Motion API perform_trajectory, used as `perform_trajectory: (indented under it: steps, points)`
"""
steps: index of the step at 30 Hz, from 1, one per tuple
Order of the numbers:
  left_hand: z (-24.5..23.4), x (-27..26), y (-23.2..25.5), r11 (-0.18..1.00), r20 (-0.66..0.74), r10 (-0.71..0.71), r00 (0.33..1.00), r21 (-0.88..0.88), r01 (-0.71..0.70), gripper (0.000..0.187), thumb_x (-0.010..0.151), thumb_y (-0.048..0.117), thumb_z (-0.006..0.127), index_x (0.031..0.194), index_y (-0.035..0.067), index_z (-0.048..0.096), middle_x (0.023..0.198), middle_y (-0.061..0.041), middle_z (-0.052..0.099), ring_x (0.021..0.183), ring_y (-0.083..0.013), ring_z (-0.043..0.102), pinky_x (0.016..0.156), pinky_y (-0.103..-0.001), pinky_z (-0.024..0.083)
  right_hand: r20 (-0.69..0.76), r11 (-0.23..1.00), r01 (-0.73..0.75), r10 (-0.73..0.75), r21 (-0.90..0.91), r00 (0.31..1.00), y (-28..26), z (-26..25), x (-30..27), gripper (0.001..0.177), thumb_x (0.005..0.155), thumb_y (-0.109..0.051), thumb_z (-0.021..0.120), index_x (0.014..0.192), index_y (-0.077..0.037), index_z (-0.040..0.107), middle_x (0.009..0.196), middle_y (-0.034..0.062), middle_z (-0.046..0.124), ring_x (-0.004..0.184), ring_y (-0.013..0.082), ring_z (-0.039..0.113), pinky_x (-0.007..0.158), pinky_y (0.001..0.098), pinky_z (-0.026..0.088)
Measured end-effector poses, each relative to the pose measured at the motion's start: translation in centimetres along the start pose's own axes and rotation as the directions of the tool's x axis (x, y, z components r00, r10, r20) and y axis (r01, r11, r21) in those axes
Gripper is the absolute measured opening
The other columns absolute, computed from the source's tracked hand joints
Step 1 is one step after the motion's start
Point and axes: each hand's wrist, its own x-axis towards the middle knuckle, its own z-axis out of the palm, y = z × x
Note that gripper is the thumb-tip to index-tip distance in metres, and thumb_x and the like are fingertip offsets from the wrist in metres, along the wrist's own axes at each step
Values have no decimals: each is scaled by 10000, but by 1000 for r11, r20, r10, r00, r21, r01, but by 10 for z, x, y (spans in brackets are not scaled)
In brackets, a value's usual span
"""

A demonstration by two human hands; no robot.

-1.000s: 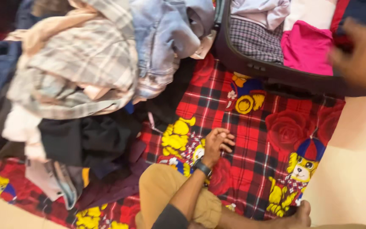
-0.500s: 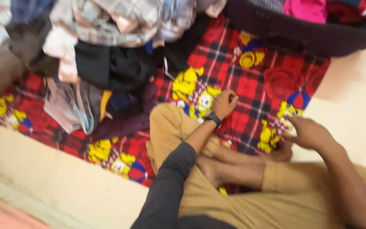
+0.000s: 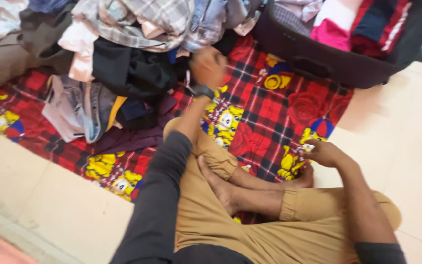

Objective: The person sits on the floor and folds a plaid shirt, smoothing it out and arranging the sleeves before folding it into a compact rectangular shape.

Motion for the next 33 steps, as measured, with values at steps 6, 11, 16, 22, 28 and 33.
perform_trajectory:
  steps: [6, 11, 16, 22, 28, 33]
  points:
    - [-31, 48, -119, 821, -56, 153, 987, 564, -95, 239, 865, 180, 537, 1029, 97, 690, 1025, -125, 691, 1011, -332, 626, 882, -588, 384, -114, 940, 170, -141, 297, 983, -6, -8, -5, 626, 893, -388, 680, 1451, -132, 555, 1173, 163, 784, 1080, 296, 754, 940, 394, 570]
    - [-34, 4, -48, 952, 202, 257, 945, 116, -283, 195, 953, 155, 602, 782, 68, 637, 808, -174, 641, 724, -424, 627, 662, -566, 451, -69, 973, 112, -100, 200, 993, 2, -2, 15, 626, 890, -357, 726, 1451, -138, 557, 1227, 166, 744, 1138, 286, 712, 977, 387, 538]
    - [-122, -58, 83, 912, 180, 71, 981, -410, 9, 103, 904, 143, 677, 833, 74, 650, 817, -147, 654, 757, -361, 656, 675, -455, 511, -135, 933, 201, -168, 298, 977, -30, 3, 17, 574, 913, -402, 701, 1383, -85, 609, 1240, 158, 732, 1137, 284, 715, 950, 399, 563]
    - [-192, -147, 156, 732, 393, 48, 918, -639, 235, 154, 857, 133, 710, 746, 69, 623, 723, -97, 629, 609, -246, 637, 588, -389, 501, -66, 284, 189, -393, 940, 917, -96, -1, -25, 576, 999, -471, 554, 1376, -40, 621, 1120, 136, 745, 1010, 260, 709, 891, 400, 567]
    - [-227, -231, 189, 629, 501, 343, 795, -751, 202, 112, 890, 176, 706, 838, 85, 669, 822, -85, 661, 743, -272, 663, 693, -387, 513, -151, -75, 134, -315, 988, 937, -156, 27, -25, 461, 924, -294, 605, 1316, -51, 611, 1078, 21, 721, 945, 126, 667, 867, 293, 528]
    - [-196, -234, 163, 674, 581, 302, 756, -691, 261, 201, 856, 253, 763, 780, 78, 700, 769, -104, 677, 679, -292, 658, 647, -405, 509, -382, 288, 428, -203, 857, 902, -134, 30, -22, 308, 883, -34, 602, 1154, 43, 725, 981, 44, 708, 829, 100, 608, 757, 283, 505]
